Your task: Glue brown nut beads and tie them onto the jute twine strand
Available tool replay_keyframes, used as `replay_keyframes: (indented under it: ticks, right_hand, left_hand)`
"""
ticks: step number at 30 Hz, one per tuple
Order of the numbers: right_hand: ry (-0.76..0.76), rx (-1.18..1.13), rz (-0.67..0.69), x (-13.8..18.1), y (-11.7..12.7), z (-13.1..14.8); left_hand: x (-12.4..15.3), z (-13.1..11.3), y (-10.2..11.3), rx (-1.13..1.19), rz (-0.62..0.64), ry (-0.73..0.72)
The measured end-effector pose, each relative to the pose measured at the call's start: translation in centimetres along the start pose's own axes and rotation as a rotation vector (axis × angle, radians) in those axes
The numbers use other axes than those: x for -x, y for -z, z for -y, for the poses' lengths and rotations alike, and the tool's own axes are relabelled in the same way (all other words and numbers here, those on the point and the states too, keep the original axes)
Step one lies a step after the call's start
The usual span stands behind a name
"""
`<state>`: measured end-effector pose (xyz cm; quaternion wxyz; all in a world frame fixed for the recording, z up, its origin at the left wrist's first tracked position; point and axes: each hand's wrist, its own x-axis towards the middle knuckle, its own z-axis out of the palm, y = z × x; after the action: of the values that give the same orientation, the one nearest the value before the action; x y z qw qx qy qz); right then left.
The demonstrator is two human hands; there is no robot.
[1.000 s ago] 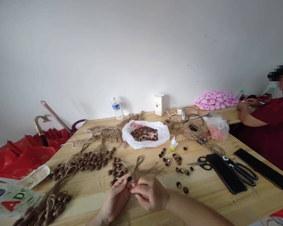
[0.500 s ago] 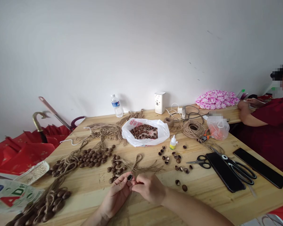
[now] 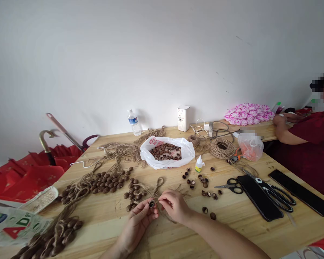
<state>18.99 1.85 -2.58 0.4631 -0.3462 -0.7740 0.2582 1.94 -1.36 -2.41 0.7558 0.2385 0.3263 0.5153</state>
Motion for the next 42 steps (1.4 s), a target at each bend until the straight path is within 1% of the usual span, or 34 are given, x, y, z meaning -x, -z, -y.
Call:
replay_keyframes:
  ticks: [6,11,15,21,26,32,42]
  right_hand:
    - [0.073,0.115,0.001,0.19,-0.06,-0.16]
    - [0.099,0.135,0.02,0.09,0.01,0.2]
    - [0.081,0.122,0.025,0.04,-0.03,0.48]
    - [0.008,0.064,0.009,0.08,-0.32,0.26]
    - [-0.006,0.042,0.012,-0.07,-0.22,0.21]
    - [-0.015,0.008,0.052,-0.1,-0.02,0.34]
    - [-0.037,-0.026,0.022,-0.26,-0.13,0.65]
  left_hand:
    - [0.07,0.02,-0.19,-0.021,-0.011,-0.012]
    - [0.19,0.13,-0.33,-0.038,-0.034,-0.023]
    - [0.26,0.22,-0.31,-0.068,-0.015,-0.028]
    - [0.14,0.22,-0.25,-0.088,0.015,-0.01]
    - [0.06,0.27,-0.18,-0.077,0.031,0.002]
    - [-0.01,0.32,-0.05,-0.07,0.018,0.003]
    - [-0.06,0.34,-0.09,-0.096,0.048,0.007]
